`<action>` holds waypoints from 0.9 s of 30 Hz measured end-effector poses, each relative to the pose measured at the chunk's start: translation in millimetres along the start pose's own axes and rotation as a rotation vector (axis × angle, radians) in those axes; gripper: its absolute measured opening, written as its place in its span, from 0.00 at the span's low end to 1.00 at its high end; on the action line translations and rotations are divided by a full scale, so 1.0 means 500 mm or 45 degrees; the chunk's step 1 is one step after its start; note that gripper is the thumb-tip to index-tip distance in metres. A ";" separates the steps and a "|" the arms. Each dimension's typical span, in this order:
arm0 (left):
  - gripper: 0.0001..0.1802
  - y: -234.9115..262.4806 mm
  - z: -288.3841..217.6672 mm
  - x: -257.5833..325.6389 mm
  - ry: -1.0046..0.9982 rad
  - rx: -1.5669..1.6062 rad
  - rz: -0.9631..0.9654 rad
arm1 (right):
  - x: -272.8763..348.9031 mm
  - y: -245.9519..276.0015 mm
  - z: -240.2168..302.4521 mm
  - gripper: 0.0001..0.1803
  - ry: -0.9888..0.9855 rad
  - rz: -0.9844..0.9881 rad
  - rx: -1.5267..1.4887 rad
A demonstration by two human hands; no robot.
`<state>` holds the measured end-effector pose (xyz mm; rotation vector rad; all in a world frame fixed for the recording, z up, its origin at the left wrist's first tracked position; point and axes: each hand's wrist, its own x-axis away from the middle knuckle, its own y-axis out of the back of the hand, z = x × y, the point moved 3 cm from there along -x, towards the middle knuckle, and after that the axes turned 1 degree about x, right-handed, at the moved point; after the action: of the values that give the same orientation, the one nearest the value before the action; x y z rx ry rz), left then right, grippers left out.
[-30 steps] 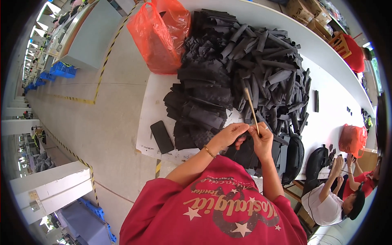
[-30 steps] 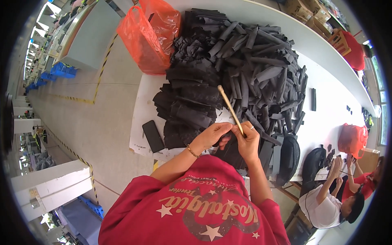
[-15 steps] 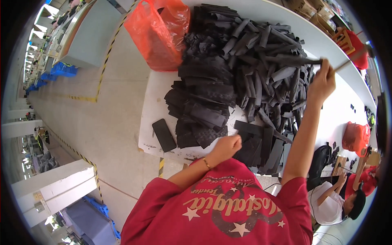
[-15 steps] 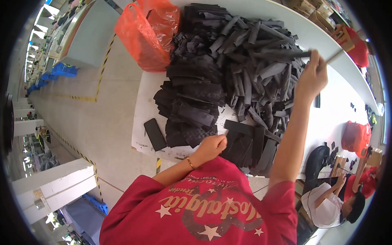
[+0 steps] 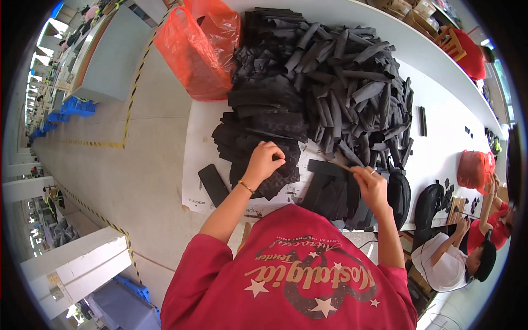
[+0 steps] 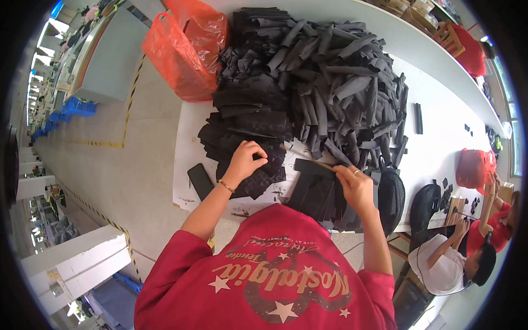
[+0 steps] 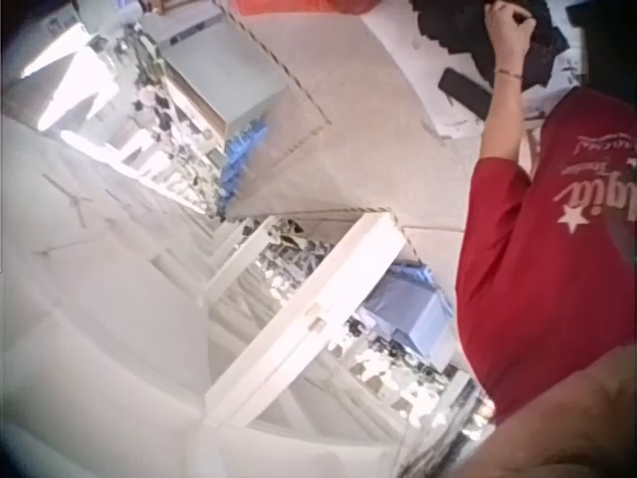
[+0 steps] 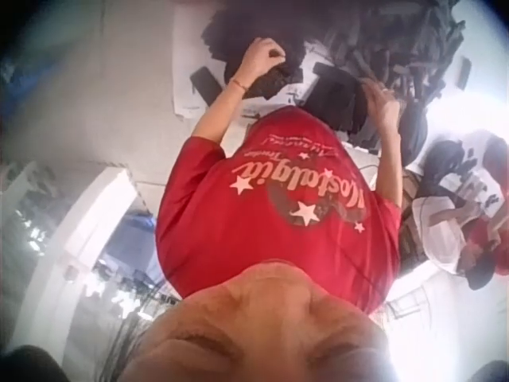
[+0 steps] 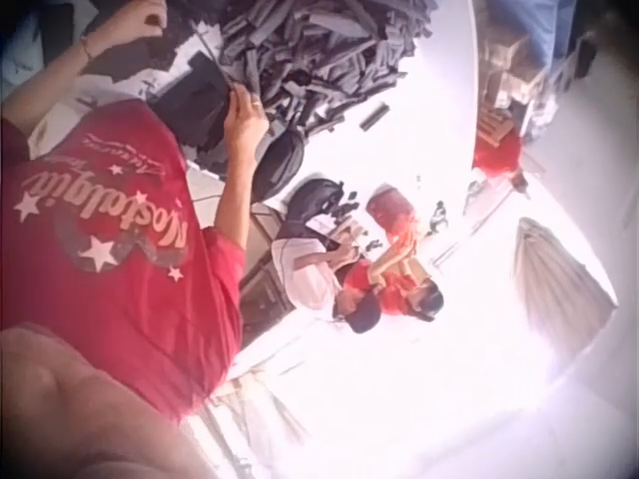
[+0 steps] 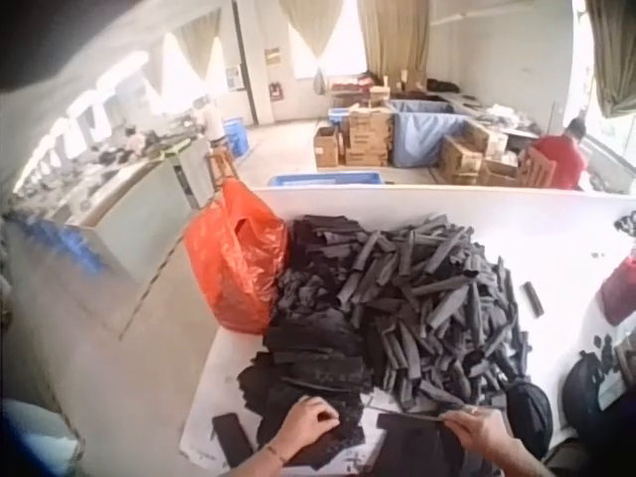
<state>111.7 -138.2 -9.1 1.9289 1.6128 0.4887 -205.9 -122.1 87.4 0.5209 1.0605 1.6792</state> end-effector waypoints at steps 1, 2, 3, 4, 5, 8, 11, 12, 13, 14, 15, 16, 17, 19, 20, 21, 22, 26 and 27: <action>0.06 0.009 0.000 -0.005 0.114 0.167 0.019 | 0.007 0.002 0.003 0.07 -0.007 -0.009 0.003; 0.07 0.020 -0.006 -0.010 0.142 0.182 0.049 | 0.012 0.000 0.009 0.07 0.006 0.024 0.035; 0.07 0.028 -0.013 -0.014 0.133 0.181 0.053 | 0.015 -0.002 0.013 0.08 0.019 0.059 0.066; 0.07 0.035 -0.019 -0.017 0.142 0.213 0.063 | 0.017 -0.005 0.013 0.07 0.070 0.052 0.089; 0.07 0.040 -0.025 -0.018 0.152 0.244 0.072 | 0.018 -0.008 0.012 0.07 0.067 0.046 0.093; 0.06 0.048 -0.042 -0.019 0.159 0.282 0.088 | 0.015 -0.024 0.017 0.09 0.149 0.071 0.152; 0.06 0.041 -0.077 -0.015 0.054 0.270 0.082 | -0.003 -0.053 0.036 0.10 0.183 0.073 0.187; 0.05 0.033 -0.098 -0.017 -0.060 0.246 0.080 | -0.015 -0.072 0.051 0.10 0.147 0.080 0.115; 0.06 0.021 -0.122 -0.015 -0.156 0.224 0.105 | -0.025 -0.092 0.068 0.11 0.111 0.087 0.044; 0.08 0.006 -0.148 -0.013 -0.261 0.172 0.112 | -0.032 -0.116 0.085 0.12 0.090 0.089 -0.124; 0.10 -0.001 -0.170 -0.005 -0.365 0.119 0.120 | -0.038 -0.143 0.097 0.12 0.069 0.092 -0.294; 0.10 0.018 -0.205 -0.007 -0.374 0.119 0.120 | -0.032 -0.170 0.090 0.15 0.025 0.085 -0.476; 0.15 0.063 -0.251 -0.009 -0.365 -0.059 -0.213 | -0.026 -0.191 0.092 0.16 -0.045 0.044 -0.702; 0.26 0.106 -0.234 0.011 -0.196 -0.174 -0.773 | 0.002 -0.222 0.078 0.19 -0.439 0.333 -1.069; 0.25 0.097 -0.192 0.015 -0.045 0.563 -0.807 | 0.010 -0.220 0.095 0.18 -0.630 0.450 -1.308; 0.25 0.071 -0.141 0.019 0.109 1.303 -0.796 | 0.011 -0.228 0.106 0.18 -0.623 0.459 -1.310; 0.22 0.030 -0.067 0.049 0.434 1.726 -0.394 | 0.014 -0.233 0.124 0.18 -0.585 0.443 -1.305; 0.11 -0.083 -0.115 0.046 0.657 2.288 -0.309 | -0.009 -0.262 0.164 0.17 -0.349 0.056 -0.977; 0.10 -0.084 -0.127 0.041 0.706 2.301 -0.425 | -0.013 -0.256 0.175 0.16 -0.263 -0.190 -0.809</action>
<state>45.2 -101.5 11.4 2.4717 3.2156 -1.1271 -68.8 -84.4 25.4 0.1856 0.3672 1.6732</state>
